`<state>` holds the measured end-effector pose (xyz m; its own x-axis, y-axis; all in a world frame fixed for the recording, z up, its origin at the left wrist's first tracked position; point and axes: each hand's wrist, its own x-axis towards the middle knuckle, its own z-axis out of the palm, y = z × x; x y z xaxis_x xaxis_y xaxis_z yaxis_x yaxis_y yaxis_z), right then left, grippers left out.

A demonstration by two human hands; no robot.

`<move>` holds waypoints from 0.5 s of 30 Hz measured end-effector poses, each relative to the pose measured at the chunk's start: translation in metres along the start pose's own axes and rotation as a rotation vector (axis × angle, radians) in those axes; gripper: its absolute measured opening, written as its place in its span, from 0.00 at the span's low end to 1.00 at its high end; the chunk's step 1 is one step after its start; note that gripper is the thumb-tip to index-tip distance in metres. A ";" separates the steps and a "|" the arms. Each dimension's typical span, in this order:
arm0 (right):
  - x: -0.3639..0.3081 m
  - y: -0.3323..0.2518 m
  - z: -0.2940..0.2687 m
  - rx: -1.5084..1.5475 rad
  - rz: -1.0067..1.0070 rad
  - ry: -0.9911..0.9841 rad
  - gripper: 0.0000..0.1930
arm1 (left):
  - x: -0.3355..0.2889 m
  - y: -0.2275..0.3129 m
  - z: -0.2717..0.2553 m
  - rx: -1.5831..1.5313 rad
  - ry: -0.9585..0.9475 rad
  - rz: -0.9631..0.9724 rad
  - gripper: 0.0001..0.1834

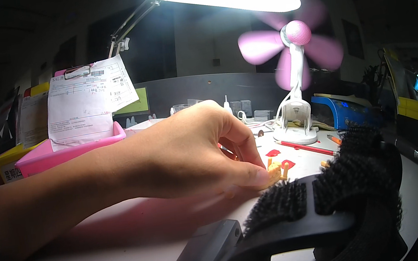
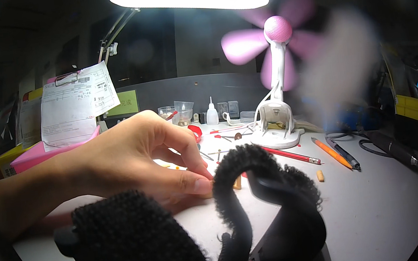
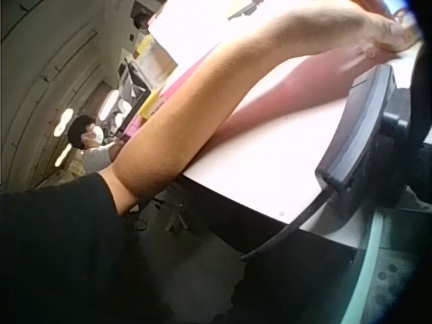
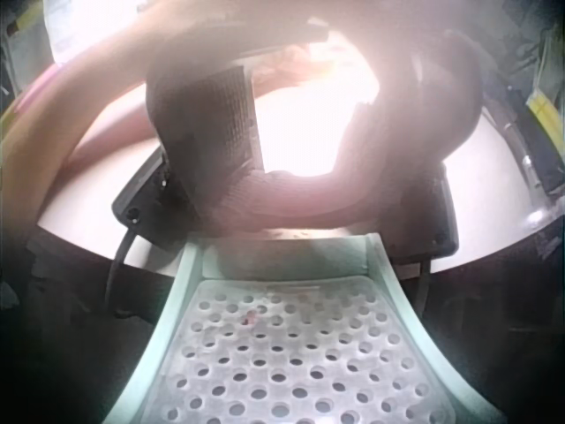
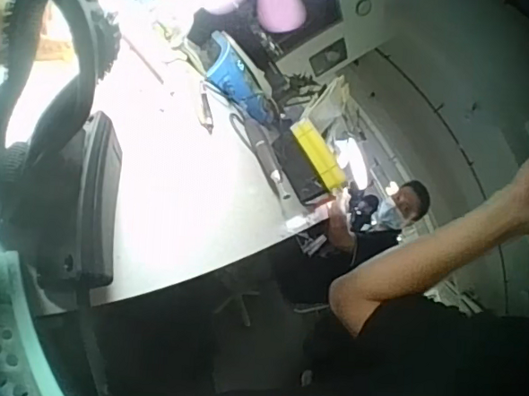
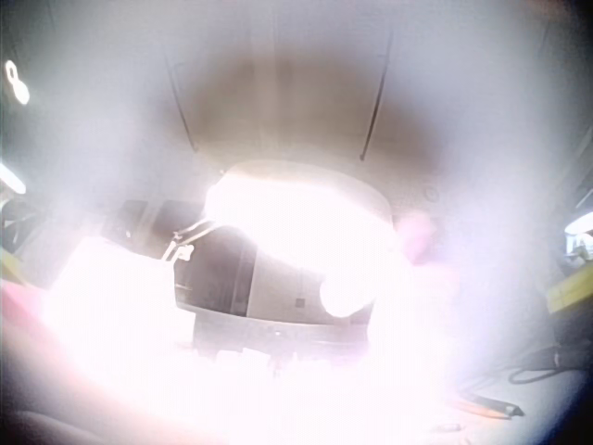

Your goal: Polishing or grinding a dental prosthetic or tooth mold using a handheld rotary tool.

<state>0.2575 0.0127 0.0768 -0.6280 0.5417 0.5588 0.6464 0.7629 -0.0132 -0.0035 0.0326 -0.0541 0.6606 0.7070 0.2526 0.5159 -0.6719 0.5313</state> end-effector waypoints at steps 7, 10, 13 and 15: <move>-0.015 -0.007 -0.019 0.000 0.211 -0.401 0.18 | 0.000 -0.001 0.001 -0.028 -0.008 0.021 0.11; -0.038 0.003 -0.020 0.084 0.330 -0.636 0.19 | 0.003 -0.001 0.001 0.005 -0.012 0.049 0.11; -0.052 0.012 0.014 0.325 0.336 -0.665 0.20 | 0.007 0.000 0.000 0.006 -0.029 0.057 0.11; -0.034 0.012 0.068 0.517 0.258 -0.520 0.18 | -0.002 -0.003 0.002 -0.069 0.000 -0.011 0.12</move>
<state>0.2573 0.0272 0.0012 -0.6904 0.7230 0.0263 0.5959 0.5888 -0.5461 -0.0049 0.0328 -0.0577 0.6553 0.7140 0.2466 0.4841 -0.6476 0.5885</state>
